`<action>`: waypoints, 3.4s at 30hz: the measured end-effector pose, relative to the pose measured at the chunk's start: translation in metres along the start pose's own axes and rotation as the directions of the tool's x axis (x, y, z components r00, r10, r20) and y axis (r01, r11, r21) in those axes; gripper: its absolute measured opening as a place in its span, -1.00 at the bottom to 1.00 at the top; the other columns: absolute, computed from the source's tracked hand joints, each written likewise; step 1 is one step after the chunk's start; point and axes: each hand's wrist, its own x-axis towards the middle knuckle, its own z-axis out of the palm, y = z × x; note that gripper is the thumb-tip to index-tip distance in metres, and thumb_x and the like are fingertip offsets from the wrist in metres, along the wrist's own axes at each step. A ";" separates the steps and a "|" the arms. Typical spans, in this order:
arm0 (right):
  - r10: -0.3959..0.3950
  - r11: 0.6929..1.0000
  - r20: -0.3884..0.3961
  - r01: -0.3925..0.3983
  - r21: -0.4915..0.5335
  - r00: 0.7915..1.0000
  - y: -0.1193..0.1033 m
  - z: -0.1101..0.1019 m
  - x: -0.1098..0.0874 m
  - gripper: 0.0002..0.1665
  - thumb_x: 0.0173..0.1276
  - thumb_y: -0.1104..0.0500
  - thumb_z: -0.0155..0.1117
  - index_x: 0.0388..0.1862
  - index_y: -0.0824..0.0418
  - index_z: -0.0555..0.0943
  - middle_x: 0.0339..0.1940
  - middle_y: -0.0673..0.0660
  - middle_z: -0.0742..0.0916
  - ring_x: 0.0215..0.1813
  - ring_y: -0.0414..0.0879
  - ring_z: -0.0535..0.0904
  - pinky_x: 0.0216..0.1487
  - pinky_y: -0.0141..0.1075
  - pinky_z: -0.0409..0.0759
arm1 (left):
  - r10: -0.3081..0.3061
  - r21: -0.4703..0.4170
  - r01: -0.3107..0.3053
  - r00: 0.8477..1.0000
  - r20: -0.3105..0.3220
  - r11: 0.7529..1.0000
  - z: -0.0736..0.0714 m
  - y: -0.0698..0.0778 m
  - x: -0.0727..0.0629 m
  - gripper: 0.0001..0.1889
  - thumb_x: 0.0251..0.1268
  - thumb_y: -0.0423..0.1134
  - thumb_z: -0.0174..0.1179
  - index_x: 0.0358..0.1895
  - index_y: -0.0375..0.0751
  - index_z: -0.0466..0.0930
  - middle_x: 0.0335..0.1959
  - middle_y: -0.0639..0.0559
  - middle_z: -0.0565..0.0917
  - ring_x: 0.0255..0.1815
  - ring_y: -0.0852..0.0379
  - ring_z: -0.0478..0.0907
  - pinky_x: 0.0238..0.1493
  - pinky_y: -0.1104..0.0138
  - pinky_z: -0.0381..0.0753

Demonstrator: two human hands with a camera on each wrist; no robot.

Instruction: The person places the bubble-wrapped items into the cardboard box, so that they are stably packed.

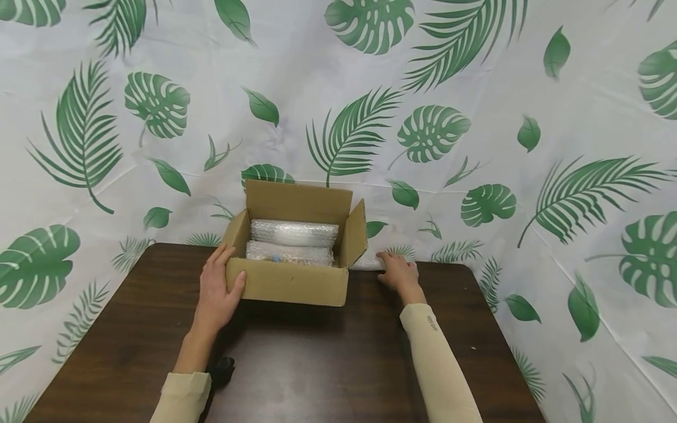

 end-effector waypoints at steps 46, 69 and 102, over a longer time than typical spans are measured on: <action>0.101 0.968 -0.537 0.043 0.249 0.838 -0.003 -0.103 -0.067 -0.52 0.72 -0.01 0.15 0.47 0.13 0.52 0.29 0.42 0.74 0.18 0.45 0.71 0.11 0.38 0.57 | -0.012 -0.003 0.012 1.000 0.002 1.000 0.000 0.002 -0.002 -0.32 0.49 -0.08 0.23 0.60 -0.11 0.32 0.66 -0.29 0.30 0.57 -0.41 0.30 0.41 -0.36 0.21; -0.293 0.917 -0.708 0.399 -0.017 0.642 -0.132 -0.183 -0.081 -0.58 0.56 0.19 0.38 0.35 0.05 0.71 0.21 0.23 0.74 0.21 0.24 0.69 0.20 0.29 0.44 | -0.013 -0.017 0.013 1.000 -0.001 1.000 0.000 -0.001 0.000 -0.26 0.49 -0.10 0.23 0.64 -0.21 0.22 0.66 -0.32 0.29 0.57 -0.41 0.29 0.43 -0.38 0.21; -0.411 0.911 0.115 0.406 0.066 0.904 -0.235 -0.084 -0.011 -0.79 0.58 0.01 0.37 0.09 0.00 0.75 0.08 0.03 0.79 0.09 -0.07 0.72 0.14 -0.08 0.68 | 0.003 -0.019 -0.003 1.000 -0.012 1.000 0.000 -0.005 0.003 -0.26 0.47 -0.09 0.23 0.64 -0.19 0.24 0.65 -0.32 0.30 0.55 -0.43 0.31 0.41 -0.39 0.22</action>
